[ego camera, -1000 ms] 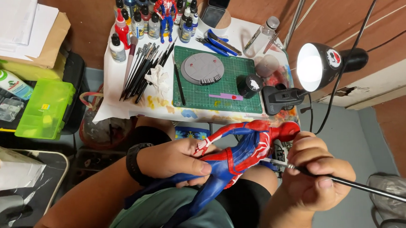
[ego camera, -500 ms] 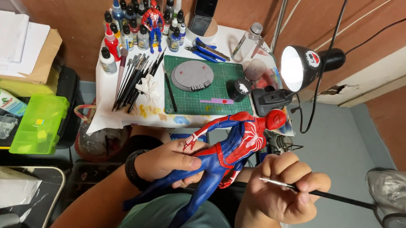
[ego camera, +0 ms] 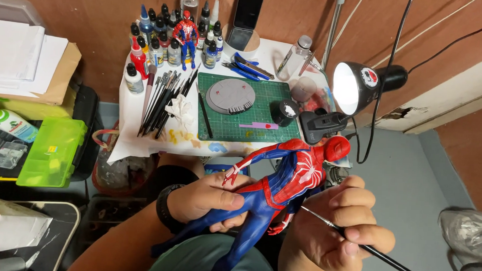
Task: Painting fine white lines and details on a Spider-Man action figure using a small paintbrush at a workbench.
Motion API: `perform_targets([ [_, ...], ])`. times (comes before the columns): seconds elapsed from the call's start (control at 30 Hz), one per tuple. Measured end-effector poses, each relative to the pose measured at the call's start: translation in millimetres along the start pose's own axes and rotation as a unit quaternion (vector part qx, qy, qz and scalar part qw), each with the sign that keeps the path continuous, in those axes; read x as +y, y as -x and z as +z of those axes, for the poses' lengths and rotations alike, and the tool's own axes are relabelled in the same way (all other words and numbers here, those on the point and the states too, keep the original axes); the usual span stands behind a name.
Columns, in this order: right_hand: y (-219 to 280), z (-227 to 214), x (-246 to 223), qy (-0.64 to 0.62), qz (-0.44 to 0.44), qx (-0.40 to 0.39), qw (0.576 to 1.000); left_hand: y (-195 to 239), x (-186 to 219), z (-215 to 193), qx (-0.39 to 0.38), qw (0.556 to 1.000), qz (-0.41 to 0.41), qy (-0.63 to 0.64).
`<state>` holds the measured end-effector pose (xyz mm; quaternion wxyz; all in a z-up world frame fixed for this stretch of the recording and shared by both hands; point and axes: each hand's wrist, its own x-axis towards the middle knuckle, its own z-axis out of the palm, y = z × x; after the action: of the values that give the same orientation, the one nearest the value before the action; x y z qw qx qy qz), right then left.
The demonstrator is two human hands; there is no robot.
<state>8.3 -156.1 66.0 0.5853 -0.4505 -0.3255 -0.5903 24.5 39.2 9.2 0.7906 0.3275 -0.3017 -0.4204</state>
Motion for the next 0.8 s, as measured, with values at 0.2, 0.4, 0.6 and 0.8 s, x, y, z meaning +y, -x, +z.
perform_targets([
  [0.2, -9, -2, 5, -0.007, -0.014, -0.038, 0.999, -2, 3, 4, -0.005, 1.000, -0.010, 0.014],
  [0.4, -7, -3, 5, 0.034, -0.062, -0.046, 0.996, -3, 4, 13, -0.019, 1.000, 0.010, 0.019],
  [0.6, -6, -6, 2, 0.064, -0.060, -0.044, 0.995, -4, 11, 16, -0.026, 0.999, 0.006, -0.041],
  [0.8, -7, -11, 6, 0.054, -0.061, -0.040, 0.996, -3, 15, 24, -0.020, 0.996, 0.008, -0.084],
])
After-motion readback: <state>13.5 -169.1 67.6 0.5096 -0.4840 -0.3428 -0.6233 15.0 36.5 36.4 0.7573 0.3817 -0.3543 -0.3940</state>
